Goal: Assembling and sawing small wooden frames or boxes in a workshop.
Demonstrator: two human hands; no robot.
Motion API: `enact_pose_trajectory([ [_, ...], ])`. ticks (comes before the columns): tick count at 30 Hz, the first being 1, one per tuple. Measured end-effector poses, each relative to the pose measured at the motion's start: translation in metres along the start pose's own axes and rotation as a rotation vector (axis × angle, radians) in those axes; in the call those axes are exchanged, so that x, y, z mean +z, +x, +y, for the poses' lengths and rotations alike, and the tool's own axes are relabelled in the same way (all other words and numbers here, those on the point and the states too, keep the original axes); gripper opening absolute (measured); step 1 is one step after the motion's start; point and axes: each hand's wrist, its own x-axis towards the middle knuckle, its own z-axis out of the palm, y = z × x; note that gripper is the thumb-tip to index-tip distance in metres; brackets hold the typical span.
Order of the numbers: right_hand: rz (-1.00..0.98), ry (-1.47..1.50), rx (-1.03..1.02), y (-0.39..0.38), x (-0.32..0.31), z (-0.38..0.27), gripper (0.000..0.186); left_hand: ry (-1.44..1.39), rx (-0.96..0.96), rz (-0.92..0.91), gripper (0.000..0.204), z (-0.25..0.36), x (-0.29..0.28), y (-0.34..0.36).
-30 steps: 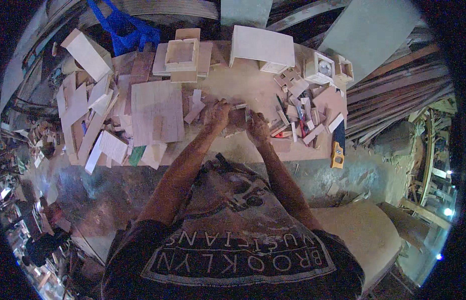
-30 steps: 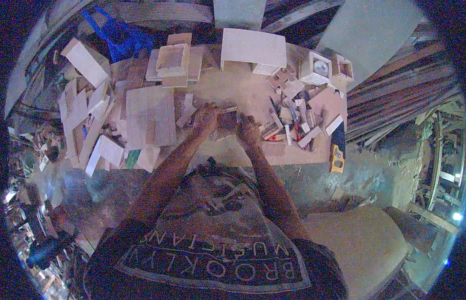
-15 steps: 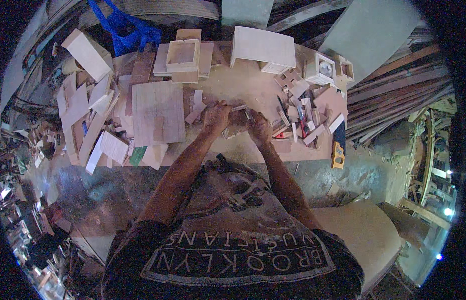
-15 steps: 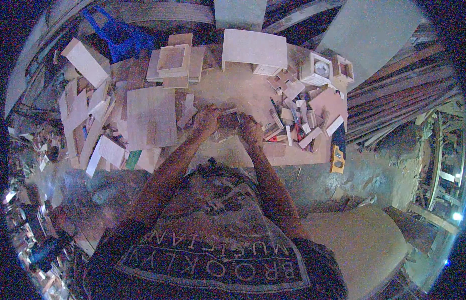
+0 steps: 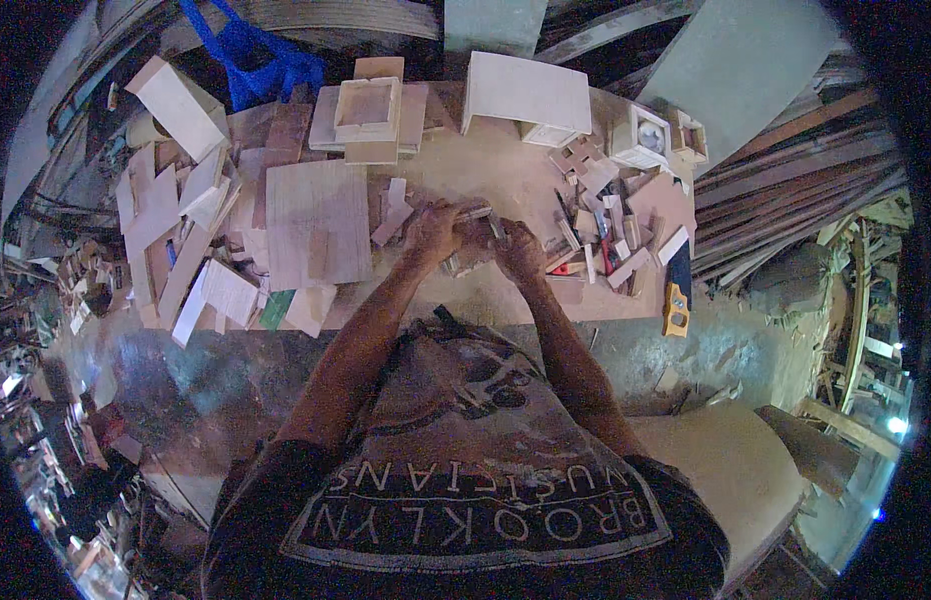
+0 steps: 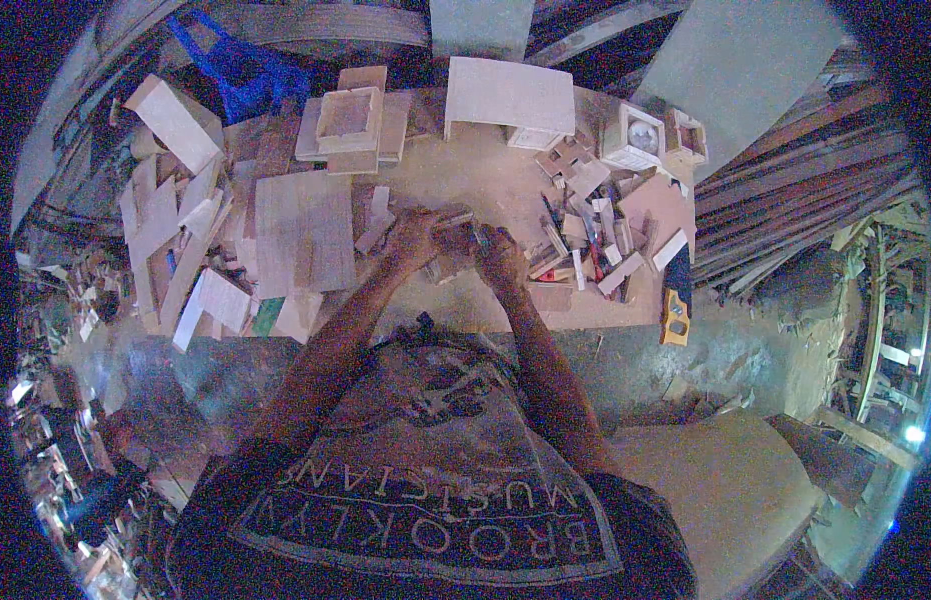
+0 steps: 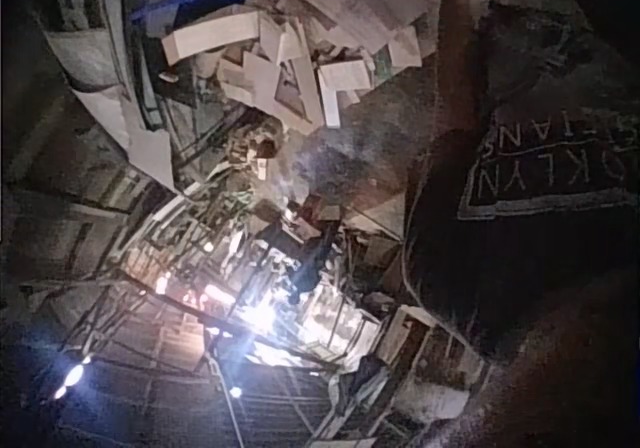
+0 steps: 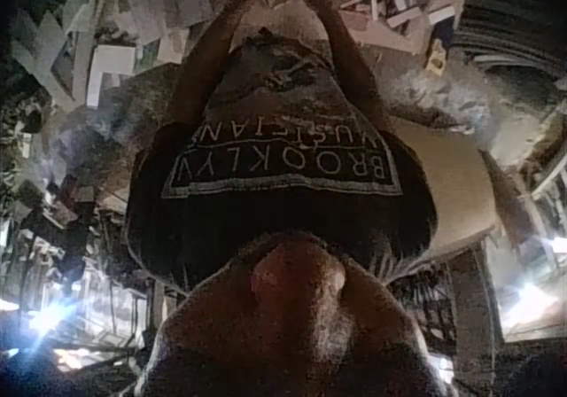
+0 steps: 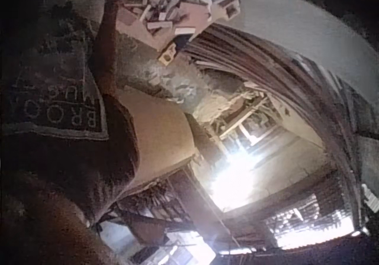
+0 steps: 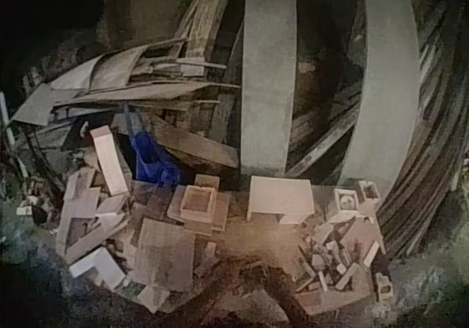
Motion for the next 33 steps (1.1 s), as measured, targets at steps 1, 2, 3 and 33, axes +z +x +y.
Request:
enact_pose_trajectory([
  [1,-0.003,0.007,-0.007,-0.002,-0.003,-0.003,0.041,-0.074,0.006,0.078,0.052,-0.005,0.002,-0.003],
  [2,0.026,-0.018,-0.052,-0.004,-0.006,-0.005,0.044,-0.146,-0.022,0.103,0.06,-0.011,0.003,-0.005],
  [3,0.064,-0.043,-0.132,-0.005,-0.008,-0.006,0.048,-0.146,0.012,0.157,0.06,-0.016,0.006,-0.011],
  [33,-0.037,0.11,-0.485,0.039,-0.005,-0.001,0.036,-0.397,-0.307,0.284,0.046,-0.005,0.029,-0.045],
])
